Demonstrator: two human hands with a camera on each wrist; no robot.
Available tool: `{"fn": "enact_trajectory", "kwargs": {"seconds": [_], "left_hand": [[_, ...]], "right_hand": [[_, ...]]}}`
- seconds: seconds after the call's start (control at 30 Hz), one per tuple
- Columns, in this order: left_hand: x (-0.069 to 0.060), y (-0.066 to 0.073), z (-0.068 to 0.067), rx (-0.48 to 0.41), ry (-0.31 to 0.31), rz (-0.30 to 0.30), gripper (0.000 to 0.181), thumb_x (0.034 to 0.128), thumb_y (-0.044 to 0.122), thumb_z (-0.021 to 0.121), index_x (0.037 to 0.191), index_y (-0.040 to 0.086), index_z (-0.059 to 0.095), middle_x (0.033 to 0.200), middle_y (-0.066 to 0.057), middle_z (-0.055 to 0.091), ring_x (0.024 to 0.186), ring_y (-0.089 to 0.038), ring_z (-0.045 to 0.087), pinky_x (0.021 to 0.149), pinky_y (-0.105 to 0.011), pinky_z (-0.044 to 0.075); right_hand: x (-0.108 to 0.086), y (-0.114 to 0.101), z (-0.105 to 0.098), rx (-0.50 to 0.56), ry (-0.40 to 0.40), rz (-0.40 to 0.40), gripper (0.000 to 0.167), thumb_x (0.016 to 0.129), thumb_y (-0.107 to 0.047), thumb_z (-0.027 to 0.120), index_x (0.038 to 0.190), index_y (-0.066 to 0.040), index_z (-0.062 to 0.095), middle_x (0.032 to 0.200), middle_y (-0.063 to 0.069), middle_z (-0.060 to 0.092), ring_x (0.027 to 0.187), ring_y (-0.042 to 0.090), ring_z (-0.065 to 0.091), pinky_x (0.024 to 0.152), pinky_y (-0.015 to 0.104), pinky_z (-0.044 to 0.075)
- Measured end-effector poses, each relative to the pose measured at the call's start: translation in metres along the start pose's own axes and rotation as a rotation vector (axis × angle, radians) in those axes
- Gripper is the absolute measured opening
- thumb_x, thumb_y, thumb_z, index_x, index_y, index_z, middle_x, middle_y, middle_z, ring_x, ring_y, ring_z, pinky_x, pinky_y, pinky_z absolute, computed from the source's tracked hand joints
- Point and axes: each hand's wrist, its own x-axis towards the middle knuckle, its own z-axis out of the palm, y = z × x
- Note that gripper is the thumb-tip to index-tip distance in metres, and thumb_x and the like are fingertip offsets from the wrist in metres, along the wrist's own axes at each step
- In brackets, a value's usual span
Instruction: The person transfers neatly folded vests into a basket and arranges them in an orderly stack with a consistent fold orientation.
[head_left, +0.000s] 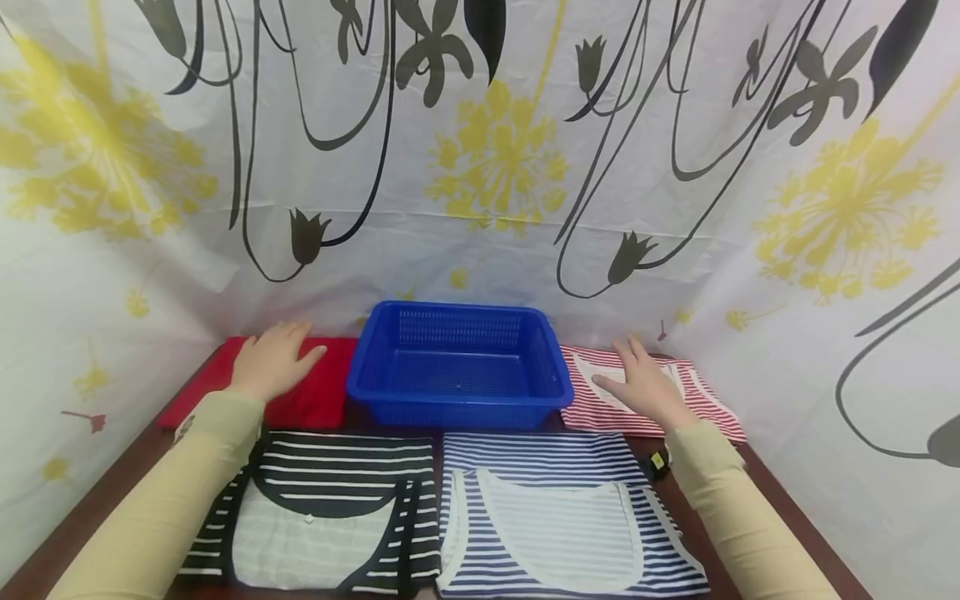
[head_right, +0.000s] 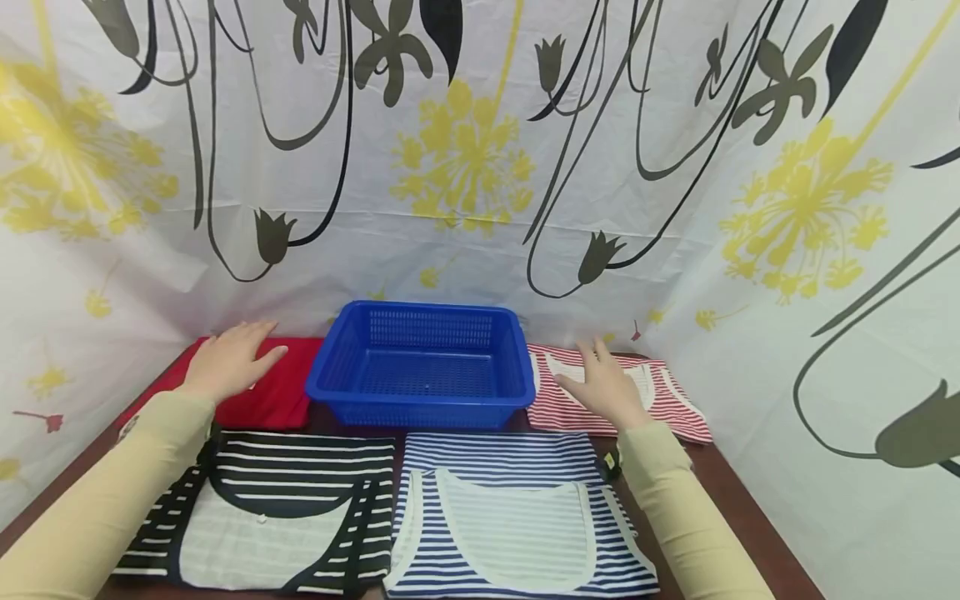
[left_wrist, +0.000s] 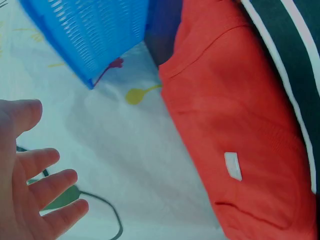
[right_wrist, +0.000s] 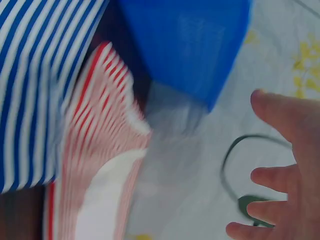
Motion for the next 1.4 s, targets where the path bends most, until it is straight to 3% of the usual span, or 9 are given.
{"fn": "enact_trajectory", "kwargs": {"seconds": [0.17, 0.3, 0.4, 0.5, 0.7, 0.9, 1.03, 1.23, 1.4], "left_hand": [[-0.015, -0.004, -0.019, -0.072, 0.026, -0.018, 0.067, 0.0947, 0.044, 0.054, 0.144, 0.000, 0.041, 0.141, -0.027, 0.044, 0.127, -0.046, 0.041, 0.098, -0.066, 0.035], [-0.034, -0.008, -0.029, -0.117, -0.007, -0.044, 0.074, 0.0936, 0.047, 0.055, 0.147, 0.000, 0.035, 0.141, -0.029, 0.042, 0.126, -0.048, 0.040, 0.099, -0.066, 0.034], [-0.050, -0.011, -0.033, -0.132, -0.031, -0.057, 0.077, 0.0928, 0.047, 0.057, 0.146, -0.004, 0.034, 0.139, -0.031, 0.042, 0.125, -0.049, 0.040, 0.100, -0.066, 0.033], [-0.065, -0.014, -0.033, -0.137, -0.045, -0.080, 0.079, 0.0912, 0.048, 0.059, 0.144, -0.006, 0.037, 0.137, -0.032, 0.043, 0.123, -0.050, 0.041, 0.097, -0.067, 0.035], [-0.089, -0.019, -0.033, -0.137, -0.080, -0.100, 0.079, 0.0882, 0.050, 0.062, 0.138, -0.007, 0.044, 0.133, -0.034, 0.046, 0.120, -0.051, 0.043, 0.093, -0.067, 0.039], [-0.102, -0.022, -0.036, -0.164, -0.156, -0.124, 0.074, 0.0841, 0.051, 0.067, 0.131, -0.005, 0.053, 0.125, -0.031, 0.054, 0.113, -0.051, 0.047, 0.086, -0.068, 0.042], [-0.103, -0.022, -0.039, -0.203, -0.210, -0.140, 0.073, 0.0830, 0.052, 0.068, 0.129, -0.004, 0.056, 0.122, -0.030, 0.056, 0.109, -0.050, 0.050, 0.083, -0.066, 0.044], [-0.105, -0.027, -0.037, -0.224, -0.275, -0.134, 0.069, 0.0858, 0.051, 0.065, 0.127, -0.004, 0.057, 0.121, -0.029, 0.057, 0.110, -0.049, 0.050, 0.084, -0.065, 0.044], [-0.107, -0.035, -0.035, -0.229, -0.298, -0.137, 0.069, 0.0877, 0.052, 0.062, 0.126, -0.005, 0.058, 0.118, -0.028, 0.060, 0.110, -0.049, 0.051, 0.084, -0.064, 0.045]], "right_hand": [[-0.004, -0.034, -0.007, 0.073, 0.162, -0.062, 0.063, 0.093, -0.044, 0.061, 0.137, -0.001, 0.050, 0.143, 0.027, 0.040, 0.130, 0.044, 0.039, 0.102, 0.062, 0.033], [-0.012, -0.064, -0.008, 0.127, 0.297, -0.158, 0.039, 0.091, -0.035, 0.065, 0.114, -0.004, 0.068, 0.117, 0.016, 0.064, 0.108, 0.034, 0.058, 0.089, 0.052, 0.046], [-0.020, -0.085, -0.007, 0.143, 0.331, -0.219, 0.025, 0.089, -0.031, 0.067, 0.098, -0.009, 0.073, 0.096, 0.006, 0.070, 0.085, 0.024, 0.064, 0.073, 0.044, 0.051], [-0.028, -0.106, -0.001, 0.158, 0.309, -0.254, 0.017, 0.088, -0.030, 0.069, 0.089, -0.014, 0.074, 0.082, -0.003, 0.070, 0.071, 0.014, 0.061, 0.064, 0.037, 0.050], [-0.041, -0.143, 0.021, 0.196, 0.155, -0.316, 0.012, 0.086, -0.031, 0.070, 0.084, -0.020, 0.074, 0.076, -0.013, 0.066, 0.066, 0.003, 0.058, 0.063, 0.029, 0.050], [-0.044, -0.180, 0.041, 0.207, -0.208, -0.411, 0.020, 0.088, -0.038, 0.067, 0.089, -0.020, 0.075, 0.081, -0.016, 0.067, 0.073, 0.002, 0.060, 0.067, 0.027, 0.052], [-0.040, -0.197, 0.053, 0.182, -0.364, -0.444, 0.030, 0.086, -0.043, 0.068, 0.096, -0.016, 0.076, 0.082, -0.013, 0.067, 0.073, 0.002, 0.059, 0.066, 0.025, 0.051], [-0.037, -0.213, 0.076, 0.149, -0.469, -0.413, 0.046, 0.082, -0.045, 0.070, 0.111, -0.009, 0.073, 0.084, -0.008, 0.069, 0.073, 0.002, 0.059, 0.067, 0.023, 0.050], [-0.039, -0.216, 0.089, 0.161, -0.496, -0.343, 0.062, 0.079, -0.044, 0.073, 0.124, -0.002, 0.063, 0.078, -0.009, 0.065, 0.066, 0.003, 0.056, 0.063, 0.024, 0.048]]}}
